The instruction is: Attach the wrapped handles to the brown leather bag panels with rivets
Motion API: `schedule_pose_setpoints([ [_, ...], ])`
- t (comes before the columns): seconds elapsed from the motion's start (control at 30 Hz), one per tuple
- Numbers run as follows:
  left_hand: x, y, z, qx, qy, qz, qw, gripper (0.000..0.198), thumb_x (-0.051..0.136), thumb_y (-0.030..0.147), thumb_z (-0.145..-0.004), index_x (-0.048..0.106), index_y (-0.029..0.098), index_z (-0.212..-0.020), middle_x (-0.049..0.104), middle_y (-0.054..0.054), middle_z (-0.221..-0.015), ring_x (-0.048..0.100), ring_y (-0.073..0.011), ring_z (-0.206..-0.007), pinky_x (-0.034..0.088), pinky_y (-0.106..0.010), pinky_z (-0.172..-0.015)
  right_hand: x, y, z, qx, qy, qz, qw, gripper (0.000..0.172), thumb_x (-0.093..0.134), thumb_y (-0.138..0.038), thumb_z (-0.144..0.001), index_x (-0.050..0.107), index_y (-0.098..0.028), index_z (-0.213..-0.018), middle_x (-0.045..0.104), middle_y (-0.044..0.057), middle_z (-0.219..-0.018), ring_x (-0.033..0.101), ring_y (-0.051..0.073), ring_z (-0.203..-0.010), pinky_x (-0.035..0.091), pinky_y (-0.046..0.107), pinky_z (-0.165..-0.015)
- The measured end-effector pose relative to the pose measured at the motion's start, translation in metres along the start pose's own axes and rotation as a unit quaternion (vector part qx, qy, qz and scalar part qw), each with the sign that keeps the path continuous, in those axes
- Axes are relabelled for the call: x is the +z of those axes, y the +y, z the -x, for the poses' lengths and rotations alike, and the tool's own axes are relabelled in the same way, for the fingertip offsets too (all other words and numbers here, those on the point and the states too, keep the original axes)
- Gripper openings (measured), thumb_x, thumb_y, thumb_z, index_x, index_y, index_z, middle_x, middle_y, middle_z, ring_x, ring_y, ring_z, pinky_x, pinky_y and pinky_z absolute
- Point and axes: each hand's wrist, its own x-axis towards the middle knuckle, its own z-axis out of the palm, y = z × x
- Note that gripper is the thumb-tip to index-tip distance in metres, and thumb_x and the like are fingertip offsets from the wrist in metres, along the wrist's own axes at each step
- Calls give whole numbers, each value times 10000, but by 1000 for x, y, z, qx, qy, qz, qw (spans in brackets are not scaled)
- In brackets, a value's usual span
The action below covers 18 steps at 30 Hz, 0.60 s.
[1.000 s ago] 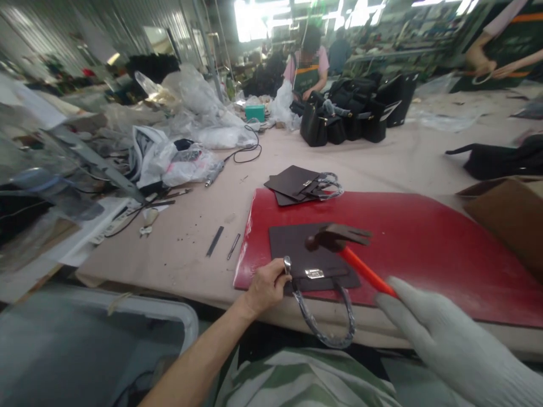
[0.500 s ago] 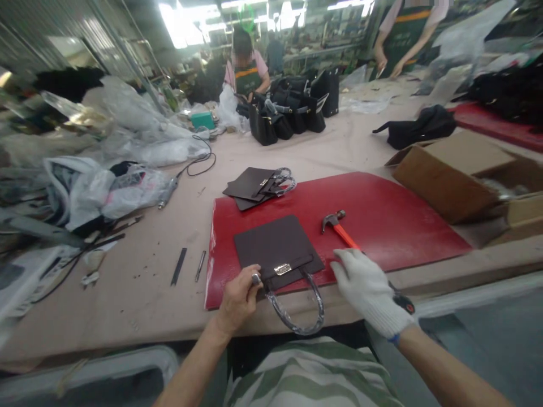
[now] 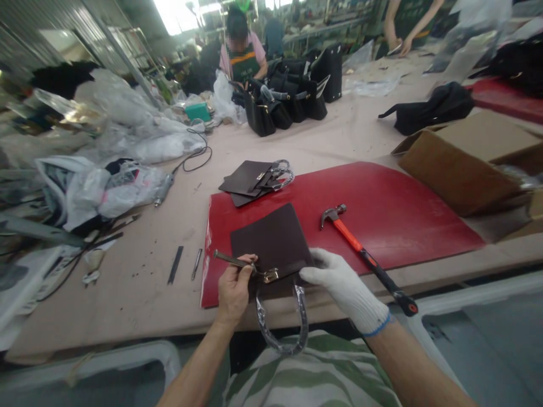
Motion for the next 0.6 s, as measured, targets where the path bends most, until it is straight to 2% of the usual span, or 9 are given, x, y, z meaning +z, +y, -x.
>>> schedule_pose_setpoints([
  [0.1,11,11,-1,-16,-13,41,999,270,625,409,-924,670,165,-1029,727,-106,-1125,700,-223,-1054,550,-381,-979,15,9,9,-43,-23,-113,992,528,776,-261,-664,692,-166,-1176,716,80,-1146,640,275,-1064,499,420,-987],
  [0.17,16,22,-3,-23,-28,88,995,264,634,405,-925,664,162,-1025,723,-105,-1130,707,-226,-1038,563,-385,-956,25,20,11,-54,-9,-167,984,471,757,-284,-731,693,-163,-1182,711,87,-1157,632,265,-1059,484,429,-1010],
  [0.27,24,42,-9,1,-64,112,992,244,645,387,-926,671,158,-1005,731,-102,-1110,701,-222,-1053,553,-362,-961,34,36,9,-50,44,-173,983,393,711,-335,-823,705,-144,-1166,719,98,-1112,620,262,-1034,484,428,-991],
  [0.37,35,59,-15,26,-111,95,989,206,645,356,-928,686,159,-973,745,-95,-1091,690,-198,-1059,532,-309,-957,38,41,7,-62,27,-184,981,369,685,-320,-857,701,-165,-1192,713,82,-1124,611,244,-1009,495,396,-946],
  [0.47,45,64,-19,24,-133,103,985,200,653,354,-922,691,161,-958,754,-89,-1066,693,-186,-1026,533,-285,-916,39,39,6,-67,4,-190,980,333,696,-311,-842,727,-163,-1140,718,71,-1083,609,225,-946,498,362,-905],
  [0.6,49,57,-21,-2,-141,138,980,227,662,376,-918,691,158,-973,751,-95,-1063,685,-196,-1026,517,-315,-947,43,40,6,-65,-17,-232,970,320,747,-308,-788,747,-163,-1073,722,66,-997,613,217,-888,505,356,-874],
])
